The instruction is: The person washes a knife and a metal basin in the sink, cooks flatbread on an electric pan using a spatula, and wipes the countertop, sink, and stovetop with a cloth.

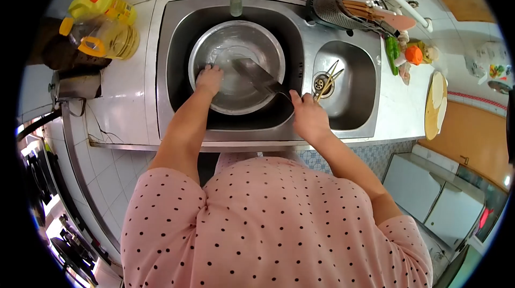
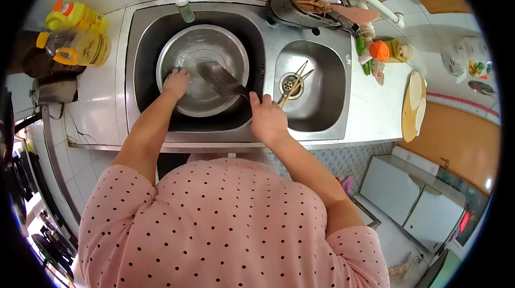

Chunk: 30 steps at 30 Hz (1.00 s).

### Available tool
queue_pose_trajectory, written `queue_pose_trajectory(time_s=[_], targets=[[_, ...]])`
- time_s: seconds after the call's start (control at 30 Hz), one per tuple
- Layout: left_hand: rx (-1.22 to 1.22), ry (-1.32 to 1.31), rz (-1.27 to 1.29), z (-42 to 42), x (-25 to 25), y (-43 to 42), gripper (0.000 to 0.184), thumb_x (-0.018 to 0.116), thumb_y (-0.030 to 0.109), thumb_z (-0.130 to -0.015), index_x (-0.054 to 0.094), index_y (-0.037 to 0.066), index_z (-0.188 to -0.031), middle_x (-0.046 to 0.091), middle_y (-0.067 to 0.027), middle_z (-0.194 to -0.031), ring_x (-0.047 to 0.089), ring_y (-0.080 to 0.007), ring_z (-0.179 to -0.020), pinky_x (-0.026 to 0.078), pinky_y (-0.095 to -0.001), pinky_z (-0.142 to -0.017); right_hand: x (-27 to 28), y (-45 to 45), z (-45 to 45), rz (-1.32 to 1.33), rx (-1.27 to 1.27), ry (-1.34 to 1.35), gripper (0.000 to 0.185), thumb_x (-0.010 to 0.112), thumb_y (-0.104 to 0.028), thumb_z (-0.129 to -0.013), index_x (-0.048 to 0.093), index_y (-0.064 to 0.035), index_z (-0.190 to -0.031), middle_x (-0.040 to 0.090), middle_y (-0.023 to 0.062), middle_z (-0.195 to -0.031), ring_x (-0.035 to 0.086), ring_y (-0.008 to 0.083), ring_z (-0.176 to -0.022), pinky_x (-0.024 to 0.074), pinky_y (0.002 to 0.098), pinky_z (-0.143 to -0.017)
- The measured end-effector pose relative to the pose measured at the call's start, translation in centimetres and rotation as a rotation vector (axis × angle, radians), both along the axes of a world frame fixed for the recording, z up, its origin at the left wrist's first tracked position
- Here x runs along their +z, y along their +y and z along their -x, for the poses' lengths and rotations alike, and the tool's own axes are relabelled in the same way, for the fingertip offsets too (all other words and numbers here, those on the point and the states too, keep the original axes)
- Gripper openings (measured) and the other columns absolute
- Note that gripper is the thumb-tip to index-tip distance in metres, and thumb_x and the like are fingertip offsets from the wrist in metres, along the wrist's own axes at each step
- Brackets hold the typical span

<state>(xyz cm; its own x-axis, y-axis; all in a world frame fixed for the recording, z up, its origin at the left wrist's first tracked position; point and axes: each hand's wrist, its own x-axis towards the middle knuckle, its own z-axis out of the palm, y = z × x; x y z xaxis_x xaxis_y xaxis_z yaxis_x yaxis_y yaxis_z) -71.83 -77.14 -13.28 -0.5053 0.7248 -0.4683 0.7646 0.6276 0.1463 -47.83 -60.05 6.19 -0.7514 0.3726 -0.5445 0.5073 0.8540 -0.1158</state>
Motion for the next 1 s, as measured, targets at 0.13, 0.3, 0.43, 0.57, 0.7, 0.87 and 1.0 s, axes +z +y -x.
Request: queue_pose_trajectory(time_s=[0.13,0.3,0.43,0.57,0.7,0.87,1.0], targets=[[0.105,-0.091,0.015,1.7,-0.5,1.0,0.025,0.047,0.01,-0.085,0.065,0.007,-0.102,0.059,-0.0163,-0.114,0.053,-0.0341,-0.112,0.044,-0.0405,-0.097,-1.2,0.8,-0.9,-0.22,0.171,0.118,0.054,0.056,-0.006,-0.08,0.047,-0.0108,-0.133,0.051,0.0143,-0.101,0.058,0.0295,-0.09,0.0514,0.0378,-0.076],[0.236,0.054,-0.23,1.4,0.6,1.6,0.025,0.05,0.005,-0.083,0.067,0.008,-0.101,0.059,-0.0166,-0.117,0.052,-0.0344,-0.112,0.043,-0.0396,-0.097,-1.9,0.8,-0.3,-0.312,0.287,0.199,0.048,0.056,-0.006,-0.08,0.054,-0.0143,-0.128,0.05,0.0124,-0.099,0.055,0.0269,-0.088,0.0494,0.0354,-0.073],[0.613,-0.381,-0.294,-0.7,-2.4,3.0,0.036,0.057,0.008,-0.084,0.061,0.011,-0.12,0.06,-0.0166,-0.119,0.057,-0.0359,-0.108,0.045,-0.0403,-0.094,-1.8,1.1,0.1,-0.251,0.257,0.191,0.051,0.058,-0.005,-0.078,0.055,-0.0163,-0.128,0.049,0.0132,-0.1,0.056,0.0277,-0.085,0.0509,0.0364,-0.072],[0.441,-0.697,-0.738,-7.9,4.2,5.5,0.032,0.055,0.01,-0.089,0.06,0.009,-0.12,0.06,-0.0179,-0.119,0.058,-0.0352,-0.109,0.045,-0.0379,-0.093,-2.0,1.8,0.4,-0.097,0.098,0.126,0.056,0.061,-0.005,-0.075,0.053,-0.0172,-0.129,0.048,0.015,-0.103,0.061,0.0307,-0.079,0.0533,0.0387,-0.07],[-0.008,-0.547,-0.633,-9.9,4.2,5.9,0.043,0.045,0.009,-0.091,0.047,0.008,-0.134,0.039,-0.0174,-0.144,0.041,-0.032,-0.13,0.034,-0.0368,-0.108,-1.8,1.8,1.0,-0.03,0.045,0.079,0.06,0.062,-0.005,-0.073,0.051,-0.0173,-0.131,0.046,0.0162,-0.105,0.065,0.0322,-0.075,0.0546,0.0407,-0.068],[0.326,-0.655,-0.526,-3.6,-6.7,7.6,0.046,0.042,0.009,-0.089,0.048,0.013,-0.135,0.04,-0.0165,-0.143,0.037,-0.0308,-0.133,0.033,-0.0378,-0.11,-2.5,1.0,0.9,-0.089,0.079,0.105,0.061,0.061,-0.004,-0.073,0.053,-0.0183,-0.131,0.046,0.0154,-0.103,0.064,0.0289,-0.072,0.0545,0.0384,-0.064],[-0.089,-0.466,-0.505,-6.2,0.6,8.1,0.048,0.042,0.005,-0.086,0.05,0.013,-0.133,0.043,-0.0116,-0.142,0.036,-0.0294,-0.135,0.034,-0.0368,-0.109,-3.0,0.9,0.6,-0.113,0.094,0.15,0.059,0.06,-0.004,-0.073,0.054,-0.0181,-0.13,0.045,0.0145,-0.101,0.063,0.0278,-0.07,0.0543,0.0368,-0.063]])
